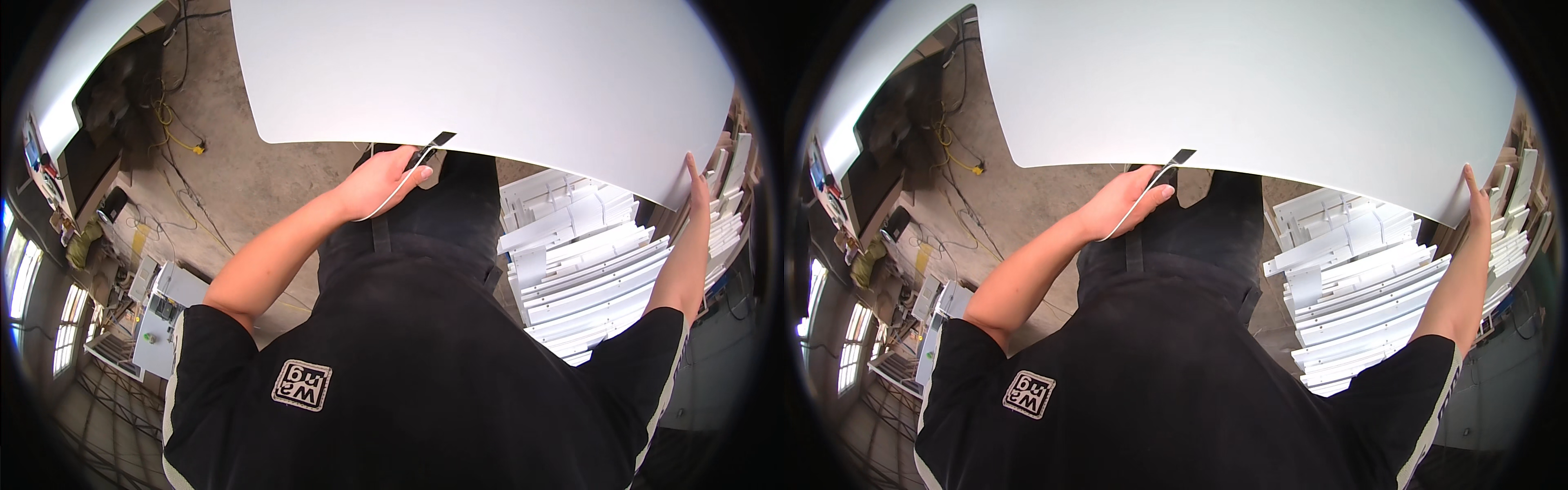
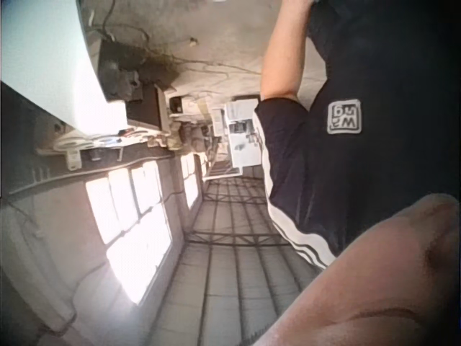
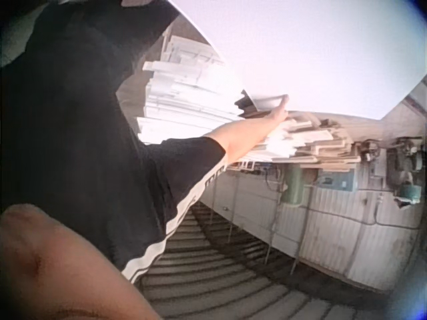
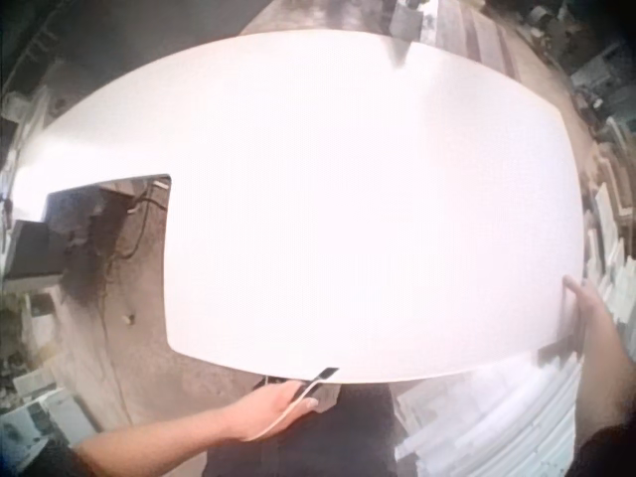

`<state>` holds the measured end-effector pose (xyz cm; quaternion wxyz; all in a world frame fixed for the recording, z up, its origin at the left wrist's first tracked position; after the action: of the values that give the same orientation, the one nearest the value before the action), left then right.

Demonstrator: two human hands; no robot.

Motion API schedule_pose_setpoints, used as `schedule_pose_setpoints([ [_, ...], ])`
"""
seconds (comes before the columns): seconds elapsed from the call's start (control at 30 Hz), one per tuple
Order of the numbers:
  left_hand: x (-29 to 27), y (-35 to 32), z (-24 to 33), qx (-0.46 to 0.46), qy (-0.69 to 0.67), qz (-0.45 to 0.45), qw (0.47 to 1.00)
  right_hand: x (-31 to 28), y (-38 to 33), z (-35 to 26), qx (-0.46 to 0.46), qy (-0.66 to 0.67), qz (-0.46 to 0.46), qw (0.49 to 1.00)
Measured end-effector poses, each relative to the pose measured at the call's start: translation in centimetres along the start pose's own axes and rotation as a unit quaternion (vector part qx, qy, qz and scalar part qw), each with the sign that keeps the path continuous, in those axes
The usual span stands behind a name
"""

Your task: The person peels protective film off a shaped white board and trims the excess material from the edges using a handheld blade.

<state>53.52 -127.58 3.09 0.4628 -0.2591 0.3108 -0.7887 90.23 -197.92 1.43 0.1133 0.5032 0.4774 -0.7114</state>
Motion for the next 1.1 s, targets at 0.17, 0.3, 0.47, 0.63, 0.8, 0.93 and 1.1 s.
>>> schedule_pose_setpoints([
  [0.17,0.7,0.8,0.9,-0.013,0.001,-0.005,1.0,-1.1,1.2,1.4,0.02,-0.063,0.012,0.998],
  [0.3,2.4,2.1,1.5,0.012,0.002,0.001,1.0,0.1,0.8,-0.3,-0.002,-0.061,0.004,0.998],
  [0.47,7.0,5.7,3.1,0.069,0.001,-0.017,0.997,-0.9,-0.1,0.0,-0.001,-0.073,0.032,0.997],
  [0.63,11.6,9.1,4.6,0.107,0.007,0.005,0.994,-0.6,-0.5,-1.1,-0.045,-0.046,-0.031,0.997],
  [0.8,15.8,12.1,7.2,0.07,0.02,-0.001,0.997,-1.3,-0.5,-1.7,-0.062,-0.079,-0.008,0.995],
  [0.93,18.8,14.3,9.2,0.091,0.01,0.011,0.996,-1.9,-1.6,-2.2,-0.082,-0.081,-0.015,0.993],
  [1.1,23.1,17.7,11.4,0.137,0.006,0.038,0.99,-2.8,-0.9,-1.5,-0.126,-0.101,-0.021,0.987],
])
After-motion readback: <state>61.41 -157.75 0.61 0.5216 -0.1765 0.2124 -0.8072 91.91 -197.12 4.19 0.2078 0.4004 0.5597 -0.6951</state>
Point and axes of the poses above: each hand's wrist, its own y-axis towards the middle knuckle, its own x-axis out of the palm, z = x × y, the point moved 2 cm from there along y, towards the middle knuckle, and after that the axes turned 8 degrees about x, right-handed, at the moved point
